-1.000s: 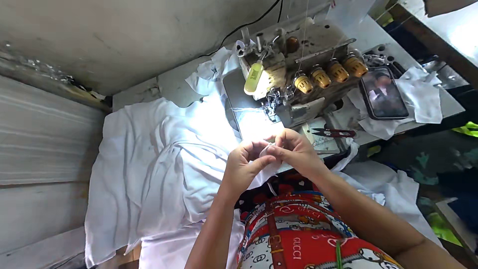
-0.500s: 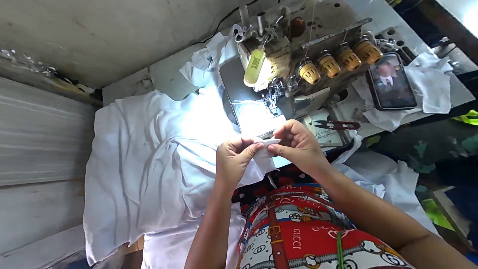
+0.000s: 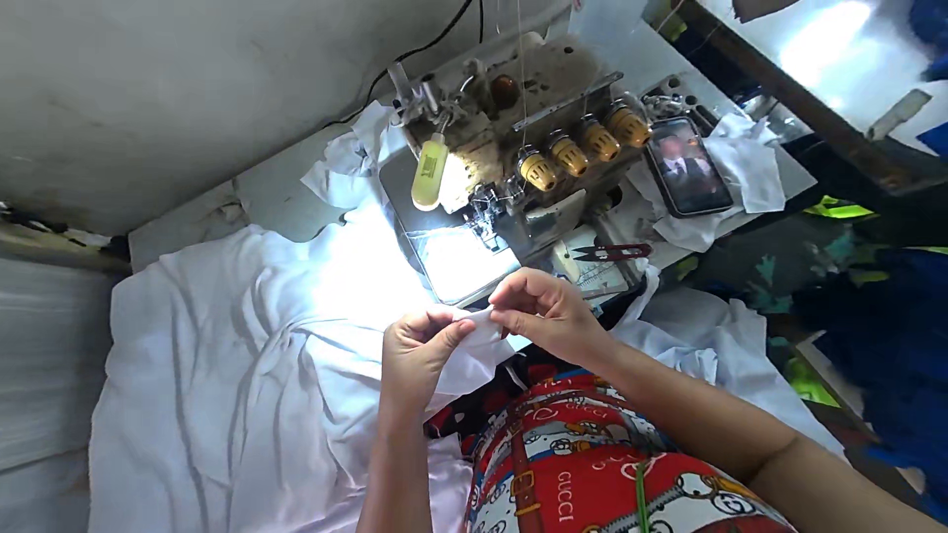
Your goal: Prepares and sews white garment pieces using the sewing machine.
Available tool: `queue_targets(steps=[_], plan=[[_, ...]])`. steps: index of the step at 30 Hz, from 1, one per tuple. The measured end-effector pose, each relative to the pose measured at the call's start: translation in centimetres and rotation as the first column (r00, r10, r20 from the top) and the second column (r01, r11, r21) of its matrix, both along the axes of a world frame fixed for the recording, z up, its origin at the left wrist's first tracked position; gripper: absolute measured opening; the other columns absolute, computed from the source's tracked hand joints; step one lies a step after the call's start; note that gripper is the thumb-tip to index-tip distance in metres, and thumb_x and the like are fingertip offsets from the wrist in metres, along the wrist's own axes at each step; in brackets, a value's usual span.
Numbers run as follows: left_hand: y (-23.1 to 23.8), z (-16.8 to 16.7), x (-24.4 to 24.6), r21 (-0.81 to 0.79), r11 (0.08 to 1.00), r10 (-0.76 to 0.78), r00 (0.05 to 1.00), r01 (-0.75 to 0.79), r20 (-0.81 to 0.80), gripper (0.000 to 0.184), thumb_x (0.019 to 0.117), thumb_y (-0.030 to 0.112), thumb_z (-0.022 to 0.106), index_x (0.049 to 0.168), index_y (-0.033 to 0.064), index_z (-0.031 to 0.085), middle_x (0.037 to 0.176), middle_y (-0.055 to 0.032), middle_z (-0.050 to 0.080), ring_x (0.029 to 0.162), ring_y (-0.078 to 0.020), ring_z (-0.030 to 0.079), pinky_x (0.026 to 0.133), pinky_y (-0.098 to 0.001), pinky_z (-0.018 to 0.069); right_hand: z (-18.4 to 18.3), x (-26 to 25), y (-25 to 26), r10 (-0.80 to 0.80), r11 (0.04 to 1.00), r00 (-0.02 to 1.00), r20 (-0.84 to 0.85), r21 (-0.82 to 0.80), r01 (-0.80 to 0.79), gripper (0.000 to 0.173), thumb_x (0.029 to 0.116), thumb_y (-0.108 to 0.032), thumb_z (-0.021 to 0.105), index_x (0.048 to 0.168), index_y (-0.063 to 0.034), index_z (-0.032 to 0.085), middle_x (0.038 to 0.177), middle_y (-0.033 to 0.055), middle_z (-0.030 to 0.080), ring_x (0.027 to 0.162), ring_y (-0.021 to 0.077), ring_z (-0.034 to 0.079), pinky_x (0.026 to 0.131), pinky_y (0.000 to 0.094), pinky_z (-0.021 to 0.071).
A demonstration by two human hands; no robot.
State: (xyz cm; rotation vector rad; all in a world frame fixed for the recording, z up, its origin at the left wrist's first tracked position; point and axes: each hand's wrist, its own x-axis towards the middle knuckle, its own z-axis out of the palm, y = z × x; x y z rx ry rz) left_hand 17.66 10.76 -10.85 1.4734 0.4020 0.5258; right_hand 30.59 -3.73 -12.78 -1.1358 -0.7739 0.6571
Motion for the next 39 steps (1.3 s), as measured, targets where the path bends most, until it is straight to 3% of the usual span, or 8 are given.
queue_targets(steps=[6, 8, 11, 14, 24, 29, 33, 39], plan=[[0.0, 1.6, -1.6, 0.123, 0.991, 0.053, 0.998, -0.05, -0.018, 0.007, 0.0968, 0.014, 0.067, 0.097, 0.0203, 0.071, 0.082, 0.0149, 0.07, 0.061, 0.0075, 0.057, 0.054, -0.0093, 0.0468, 1.7, -0.6, 0.8, 0.047, 0.995, 0.94, 0.338, 0.064, -0.072, 0.015, 0.0989, -0.005, 0.06, 0.106, 0.0072, 0.066, 0.089, 0.0092, 0.072, 0.077, 0.0026, 0.067, 0.071, 0.0173, 0.056], [0.0, 2.9, -1.8, 0.293, 0.952, 0.066, 0.994, -0.089, 0.087, 0.008, 0.1001, 0.022, 0.065, 0.104, 0.0245, 0.071, 0.09, 0.0172, 0.072, 0.07, 0.0077, 0.063, 0.062, -0.009, 0.0523, 3.1, -0.9, 1.5, 0.054, 0.984, 0.923, 0.38, 0.135, -0.114, 0.016, 0.1009, -0.005, 0.057, 0.106, 0.0076, 0.066, 0.089, 0.0117, 0.071, 0.075, 0.0033, 0.066, 0.07, 0.0162, 0.0547], [0.2, 4.2, -0.6, 0.636, 0.717, 0.183, 0.958, -0.285, 0.223, 0.007, 0.1017, 0.023, 0.064, 0.104, 0.0187, 0.07, 0.097, 0.0149, 0.07, 0.085, 0.0062, 0.065, 0.077, -0.0126, 0.0553, 4.3, -0.5, 2.3, 0.003, 0.983, 0.939, 0.343, 0.171, -0.066, 0.015, 0.1014, -0.007, 0.058, 0.103, 0.0067, 0.065, 0.086, 0.0092, 0.071, 0.069, -0.0004, 0.063, 0.065, 0.0137, 0.053], [0.7, 2.7, 2.3, 0.818, 0.501, 0.227, 0.955, -0.283, 0.191, 0.015, 0.1008, 0.015, 0.063, 0.097, 0.0016, 0.069, 0.09, -0.0047, 0.066, 0.085, -0.0042, 0.063, 0.08, -0.0184, 0.0523, 3.2, 1.1, 2.3, -0.025, 0.998, 0.976, 0.214, 0.061, 0.012, 0.007, 0.097, -0.002, 0.063, 0.102, 0.0026, 0.063, 0.085, 0.0035, 0.07, 0.063, -0.0001, 0.064, 0.059, 0.0174, 0.0572], [-1.0, -2.4, 7.1, 0.846, 0.505, 0.272, 0.962, -0.171, 0.032, 0.011, 0.0931, 0.014, 0.072, 0.1, 0.0052, 0.074, 0.095, -0.0065, 0.073, 0.089, -0.0154, 0.069, 0.08, -0.0322, 0.0558, -1.1, 2.7, 0.0, -0.152, 0.968, 0.986, 0.061, -0.192, 0.161, 0.012, 0.0924, -0.002, 0.066, 0.102, -0.0068, 0.061, 0.08, -0.0049, 0.069, 0.059, 0.0007, 0.064, 0.054, 0.0171, 0.0566], [-3.1, -2.0, 5.1, 0.882, 0.47, 0.29, 0.952, -0.05, -0.101, 0.019, 0.099, 0.017, 0.064, 0.107, 0.0088, 0.079, 0.113, -0.0099, 0.075, 0.098, -0.0208, 0.072, 0.082, -0.0348, 0.0572, -1.5, 2.9, -0.7, -0.111, 0.964, 0.979, 0.171, -0.222, 0.148, 0.009, 0.0946, -0.009, 0.067, 0.102, -0.0041, 0.065, 0.084, -0.0047, 0.07, 0.066, -0.0024, 0.065, 0.059, 0.0147, 0.0567], [-3.5, -2.3, 5.1, 0.892, 0.445, 0.308, 0.949, -0.082, -0.066, 0.022, 0.0978, 0.012, 0.062, 0.111, 0.0008, 0.074, 0.088, -0.0117, 0.074, 0.078, -0.0223, 0.07, 0.072, -0.0344, 0.0558, -2.1, 3.4, -0.5, -0.148, 0.952, 0.919, 0.366, -0.2, 0.233, 0.016, 0.0982, -0.012, 0.062, 0.105, -0.001, 0.072, 0.084, -0.0015, 0.071, 0.068, -0.0039, 0.064, 0.061, 0.0134, 0.0557], [-2.1, -2.0, 5.4, 0.864, 0.502, 0.253, 0.961, -0.035, -0.108, 0.018, 0.0976, 0.012, 0.064, 0.107, 0.0028, 0.076, 0.099, -0.0098, 0.076, 0.09, -0.0194, 0.072, 0.082, -0.0342, 0.0576, -2.5, 4.1, -0.4, -0.124, 0.916, 0.744, 0.656, -0.212, 0.34, 0.026, 0.1038, -0.021, 0.055, 0.113, -0.0079, 0.075, 0.085, 0.003, 0.073, 0.07, 0.0082, 0.067, 0.063, 0.0275, 0.057]])
